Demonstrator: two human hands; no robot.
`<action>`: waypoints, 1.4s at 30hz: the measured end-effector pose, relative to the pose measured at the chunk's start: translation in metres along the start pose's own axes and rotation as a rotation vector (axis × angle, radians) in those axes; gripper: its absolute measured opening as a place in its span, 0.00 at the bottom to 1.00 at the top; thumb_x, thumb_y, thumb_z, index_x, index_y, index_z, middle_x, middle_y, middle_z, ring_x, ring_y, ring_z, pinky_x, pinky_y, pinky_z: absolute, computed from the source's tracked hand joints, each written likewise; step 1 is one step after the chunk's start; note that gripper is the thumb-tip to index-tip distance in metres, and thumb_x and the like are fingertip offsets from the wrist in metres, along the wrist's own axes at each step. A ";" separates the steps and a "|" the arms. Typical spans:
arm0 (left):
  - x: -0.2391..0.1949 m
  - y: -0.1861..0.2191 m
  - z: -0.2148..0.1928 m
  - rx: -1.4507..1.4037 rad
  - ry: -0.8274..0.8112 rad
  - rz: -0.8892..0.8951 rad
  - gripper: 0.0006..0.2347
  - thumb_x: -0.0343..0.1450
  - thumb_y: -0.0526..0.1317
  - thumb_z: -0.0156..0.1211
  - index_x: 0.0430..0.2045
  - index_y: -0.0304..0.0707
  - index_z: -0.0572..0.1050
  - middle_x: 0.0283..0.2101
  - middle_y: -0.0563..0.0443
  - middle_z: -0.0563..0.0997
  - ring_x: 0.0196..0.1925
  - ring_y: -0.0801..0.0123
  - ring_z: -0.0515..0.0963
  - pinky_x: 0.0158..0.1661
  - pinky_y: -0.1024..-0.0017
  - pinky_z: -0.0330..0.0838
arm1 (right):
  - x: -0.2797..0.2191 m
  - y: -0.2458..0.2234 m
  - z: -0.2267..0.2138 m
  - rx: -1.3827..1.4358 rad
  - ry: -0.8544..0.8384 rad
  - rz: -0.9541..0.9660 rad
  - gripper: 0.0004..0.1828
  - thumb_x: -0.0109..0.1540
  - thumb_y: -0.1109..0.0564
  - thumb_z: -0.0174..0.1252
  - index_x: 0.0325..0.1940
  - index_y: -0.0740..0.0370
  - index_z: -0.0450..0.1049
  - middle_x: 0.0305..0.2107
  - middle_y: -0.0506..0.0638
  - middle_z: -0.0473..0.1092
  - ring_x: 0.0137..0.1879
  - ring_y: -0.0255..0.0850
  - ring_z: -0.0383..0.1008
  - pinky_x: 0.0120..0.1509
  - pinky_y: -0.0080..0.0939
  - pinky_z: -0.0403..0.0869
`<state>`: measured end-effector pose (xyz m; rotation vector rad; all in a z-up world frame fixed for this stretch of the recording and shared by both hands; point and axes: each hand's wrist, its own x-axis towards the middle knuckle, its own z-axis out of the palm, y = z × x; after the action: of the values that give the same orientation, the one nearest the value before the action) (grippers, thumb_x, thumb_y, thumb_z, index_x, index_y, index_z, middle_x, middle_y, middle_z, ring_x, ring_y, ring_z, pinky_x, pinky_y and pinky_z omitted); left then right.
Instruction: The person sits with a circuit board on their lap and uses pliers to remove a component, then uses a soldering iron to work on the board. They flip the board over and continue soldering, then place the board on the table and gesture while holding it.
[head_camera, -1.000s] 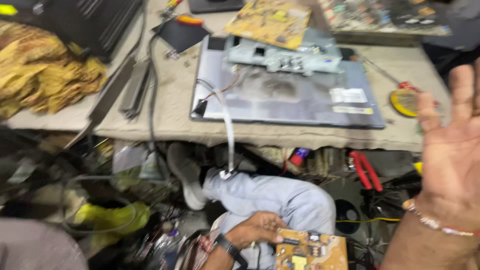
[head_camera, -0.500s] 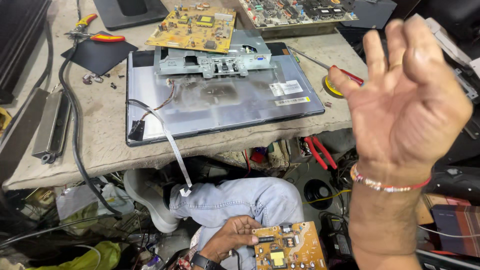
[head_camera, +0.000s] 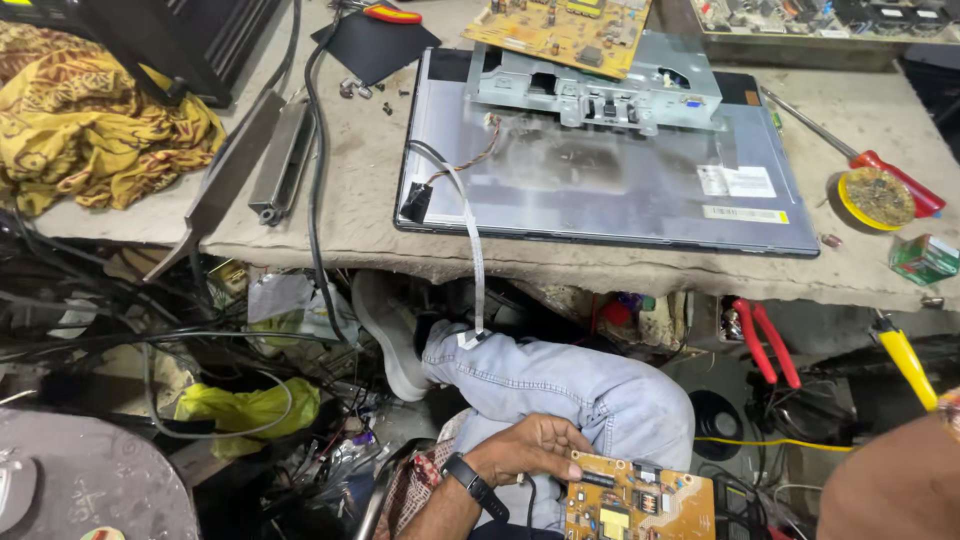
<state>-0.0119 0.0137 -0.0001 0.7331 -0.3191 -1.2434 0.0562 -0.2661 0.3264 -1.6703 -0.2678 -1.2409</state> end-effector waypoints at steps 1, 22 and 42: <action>0.000 -0.001 0.001 0.001 -0.005 -0.001 0.16 0.67 0.27 0.69 0.49 0.23 0.75 0.47 0.41 0.83 0.48 0.68 0.84 0.53 0.72 0.79 | -0.001 0.008 0.004 -0.082 -0.026 -0.052 0.16 0.71 0.53 0.51 0.30 0.58 0.66 0.31 0.47 0.63 0.43 0.43 0.61 0.48 0.58 0.60; 0.000 0.007 0.011 0.073 0.052 -0.095 0.14 0.68 0.26 0.66 0.46 0.23 0.75 0.43 0.41 0.85 0.44 0.70 0.85 0.50 0.73 0.80 | -0.053 0.086 0.019 -0.291 -0.140 0.340 0.33 0.73 0.42 0.48 0.19 0.64 0.63 0.14 0.43 0.59 0.24 0.30 0.56 0.28 0.40 0.56; 0.003 0.005 0.012 0.045 0.030 -0.070 0.14 0.67 0.27 0.67 0.46 0.23 0.75 0.45 0.41 0.84 0.47 0.69 0.84 0.52 0.72 0.79 | -0.052 0.085 0.015 -0.240 -0.157 0.411 0.31 0.72 0.44 0.53 0.18 0.62 0.65 0.14 0.42 0.61 0.23 0.29 0.59 0.27 0.35 0.58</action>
<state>-0.0146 0.0078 0.0120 0.8072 -0.2996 -1.2934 0.0985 -0.2759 0.2356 -1.9135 0.1334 -0.8600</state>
